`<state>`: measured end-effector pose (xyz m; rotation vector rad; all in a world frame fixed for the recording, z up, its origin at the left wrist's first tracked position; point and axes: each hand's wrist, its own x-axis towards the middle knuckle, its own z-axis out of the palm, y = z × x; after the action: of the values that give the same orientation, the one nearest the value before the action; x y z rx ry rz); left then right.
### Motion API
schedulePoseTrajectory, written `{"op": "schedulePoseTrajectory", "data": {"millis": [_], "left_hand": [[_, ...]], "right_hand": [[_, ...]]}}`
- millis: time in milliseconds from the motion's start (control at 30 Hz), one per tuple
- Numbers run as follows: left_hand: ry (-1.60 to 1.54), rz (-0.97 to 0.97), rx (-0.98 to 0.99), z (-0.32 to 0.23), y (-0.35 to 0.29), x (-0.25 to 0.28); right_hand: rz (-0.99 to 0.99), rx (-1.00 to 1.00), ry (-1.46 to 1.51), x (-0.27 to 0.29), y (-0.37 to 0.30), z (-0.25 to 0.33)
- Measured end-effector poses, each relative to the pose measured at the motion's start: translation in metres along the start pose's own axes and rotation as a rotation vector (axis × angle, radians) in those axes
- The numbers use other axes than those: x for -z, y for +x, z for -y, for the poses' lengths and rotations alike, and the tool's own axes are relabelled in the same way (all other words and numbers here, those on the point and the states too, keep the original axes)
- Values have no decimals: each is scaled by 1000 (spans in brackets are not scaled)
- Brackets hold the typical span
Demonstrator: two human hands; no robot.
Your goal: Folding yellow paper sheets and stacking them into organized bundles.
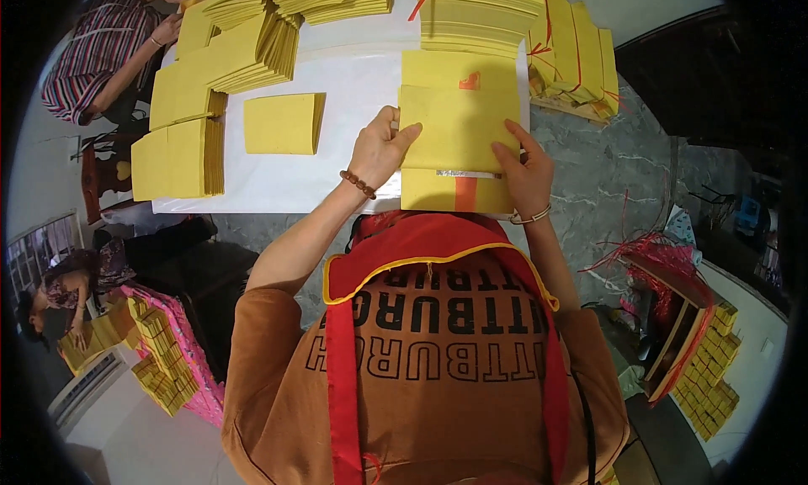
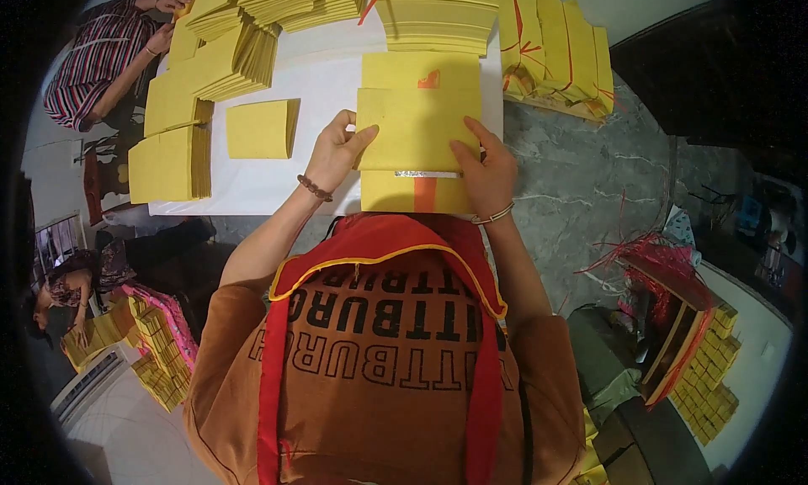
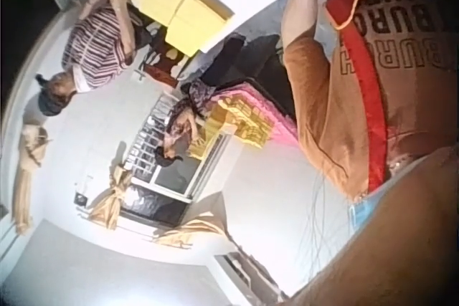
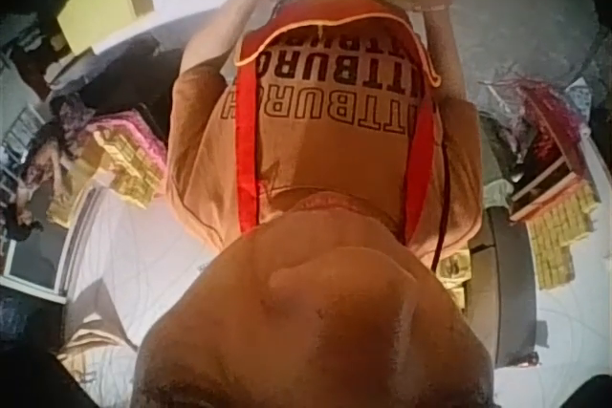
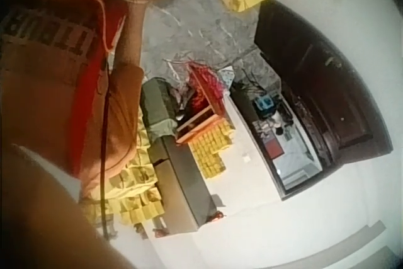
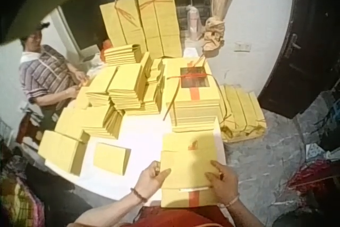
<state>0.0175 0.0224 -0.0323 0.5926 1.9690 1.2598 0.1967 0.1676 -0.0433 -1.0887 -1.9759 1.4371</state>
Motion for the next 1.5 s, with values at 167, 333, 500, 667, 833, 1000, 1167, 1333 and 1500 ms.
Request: {"op": "schedulePoseTrajectory", "data": {"millis": [167,333,500,667,833,1000,1167,1333,1500], "left_hand": [[100,-124,-9,-33,-16,4],[696,-137,-841,-43,-20,-22],[880,1,-873,-32,-15,-44],[949,28,-808,-20,-15,-47],[984,21,-792,-16,-15,-49],[952,63,-778,-19,-14,-46],[720,112,-840,-13,-8,-31],[876,90,-991,-6,-9,-38],[1253,-120,-1045,-13,-22,-61]], "right_hand": [[-22,28,-10,-1,2,-3],[-19,29,-52,-2,5,-4],[-24,39,-15,-3,6,0],[-23,48,-44,-3,5,4],[-154,395,-647,-2,-22,20],[181,697,-899,-2,-43,3],[220,674,-885,-6,-44,-3],[348,549,-787,3,-40,4],[366,58,365,33,-25,2]]}}
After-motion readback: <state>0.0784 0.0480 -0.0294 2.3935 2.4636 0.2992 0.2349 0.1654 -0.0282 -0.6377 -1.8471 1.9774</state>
